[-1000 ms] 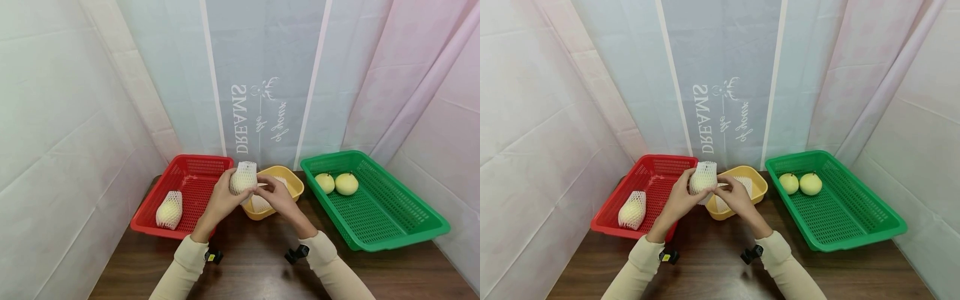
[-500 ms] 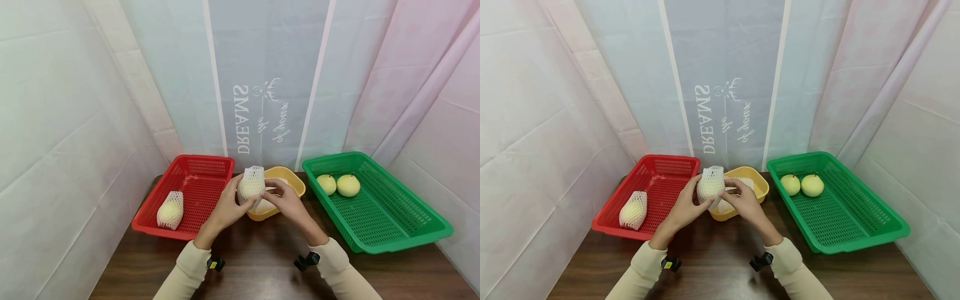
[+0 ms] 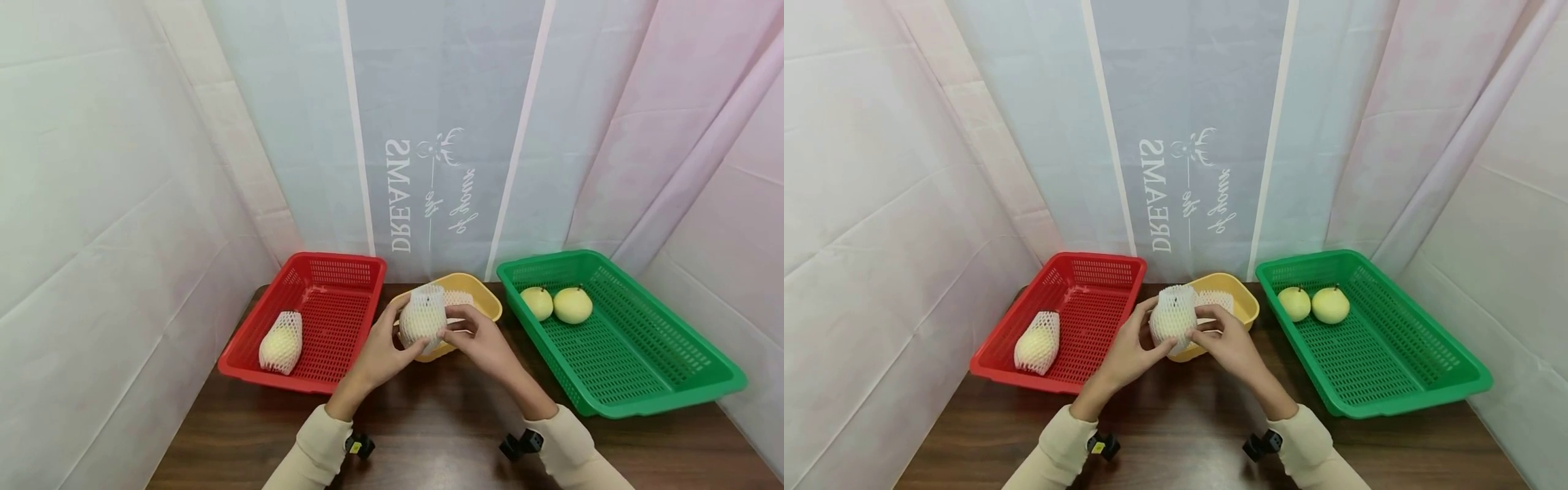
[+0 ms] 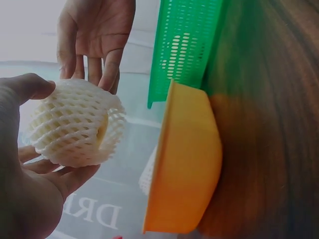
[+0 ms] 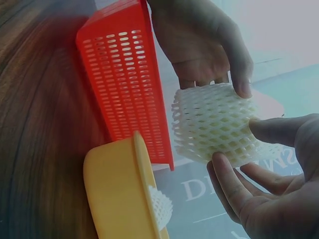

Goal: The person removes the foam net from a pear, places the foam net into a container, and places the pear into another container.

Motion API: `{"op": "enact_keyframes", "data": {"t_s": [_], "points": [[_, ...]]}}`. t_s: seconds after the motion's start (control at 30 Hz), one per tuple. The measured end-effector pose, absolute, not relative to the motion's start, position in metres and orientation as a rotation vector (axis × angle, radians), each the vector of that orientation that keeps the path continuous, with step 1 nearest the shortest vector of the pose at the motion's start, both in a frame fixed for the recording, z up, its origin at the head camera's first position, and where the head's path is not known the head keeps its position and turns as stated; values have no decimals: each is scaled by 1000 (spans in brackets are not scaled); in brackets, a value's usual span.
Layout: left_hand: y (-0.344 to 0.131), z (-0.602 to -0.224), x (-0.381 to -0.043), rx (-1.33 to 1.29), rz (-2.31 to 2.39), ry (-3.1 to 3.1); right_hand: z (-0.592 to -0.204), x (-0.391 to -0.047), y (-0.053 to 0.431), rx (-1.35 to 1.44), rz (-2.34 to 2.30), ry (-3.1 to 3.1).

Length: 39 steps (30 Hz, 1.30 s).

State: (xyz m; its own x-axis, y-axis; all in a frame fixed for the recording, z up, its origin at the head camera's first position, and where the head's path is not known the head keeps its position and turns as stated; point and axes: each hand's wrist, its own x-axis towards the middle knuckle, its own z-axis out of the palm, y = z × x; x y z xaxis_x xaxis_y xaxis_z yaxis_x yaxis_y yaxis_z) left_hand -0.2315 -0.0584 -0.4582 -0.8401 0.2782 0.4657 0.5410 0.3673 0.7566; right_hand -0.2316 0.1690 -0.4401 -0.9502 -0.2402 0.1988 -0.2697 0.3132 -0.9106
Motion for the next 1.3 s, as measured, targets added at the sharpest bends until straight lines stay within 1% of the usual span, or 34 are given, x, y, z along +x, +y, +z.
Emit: {"op": "enact_keyframes", "data": {"t_s": [0.37, 0.63, 0.93, 1.3], "points": [[-53, -472, -224, -708, -1472, -2363, -451, -223, 179, 527, 1776, -2525], [-47, -485, -218, -703, -1521, -2373, -460, -219, 187, 613, 1860, -2488], [-43, -499, -213, -745, -1473, -2377, -471, -213, 196, 699, 1830, -2531], [-43, -516, -209, -812, -1592, -2384, -482, -211, 203, 759, 1771, -2615]]}}
